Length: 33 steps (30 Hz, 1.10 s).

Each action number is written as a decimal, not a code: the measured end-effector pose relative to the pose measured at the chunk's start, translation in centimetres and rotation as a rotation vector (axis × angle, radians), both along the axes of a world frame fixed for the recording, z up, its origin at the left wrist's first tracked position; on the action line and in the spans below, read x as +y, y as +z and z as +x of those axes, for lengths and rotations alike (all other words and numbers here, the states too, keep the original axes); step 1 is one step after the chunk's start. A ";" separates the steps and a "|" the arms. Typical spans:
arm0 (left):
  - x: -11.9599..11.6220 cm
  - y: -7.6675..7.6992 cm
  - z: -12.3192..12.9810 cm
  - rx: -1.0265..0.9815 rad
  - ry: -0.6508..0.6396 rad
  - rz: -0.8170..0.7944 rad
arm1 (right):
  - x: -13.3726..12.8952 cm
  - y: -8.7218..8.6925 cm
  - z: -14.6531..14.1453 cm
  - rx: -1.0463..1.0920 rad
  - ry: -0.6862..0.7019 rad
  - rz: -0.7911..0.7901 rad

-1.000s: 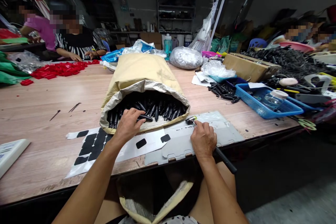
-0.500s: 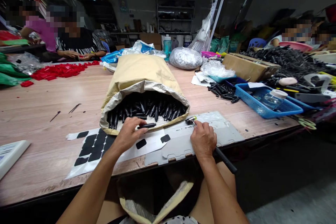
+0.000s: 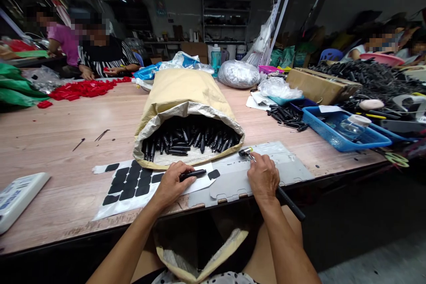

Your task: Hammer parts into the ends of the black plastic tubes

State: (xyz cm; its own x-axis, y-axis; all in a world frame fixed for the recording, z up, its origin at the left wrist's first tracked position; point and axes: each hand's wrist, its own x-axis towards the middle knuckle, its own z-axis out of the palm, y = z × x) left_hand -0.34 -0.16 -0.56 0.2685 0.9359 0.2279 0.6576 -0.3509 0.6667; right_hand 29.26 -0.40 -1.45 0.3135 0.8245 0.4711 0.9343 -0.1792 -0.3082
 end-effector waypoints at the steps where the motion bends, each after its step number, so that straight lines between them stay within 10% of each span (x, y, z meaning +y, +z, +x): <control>1: 0.0 0.1 0.0 -0.001 0.002 0.002 | -0.3 0.4 -0.2 0.035 0.017 0.032; 8: 0.0 0.0 0.0 -0.047 -0.003 0.020 | -3.4 3.5 -5.0 0.431 0.378 0.119; 14: 0.0 -0.5 -0.1 -0.077 -0.014 0.015 | -5.2 2.3 -8.8 0.521 0.610 0.034; 33: 0.2 -0.7 0.0 -0.052 -0.018 0.017 | -5.5 2.8 -10.3 0.305 0.560 0.204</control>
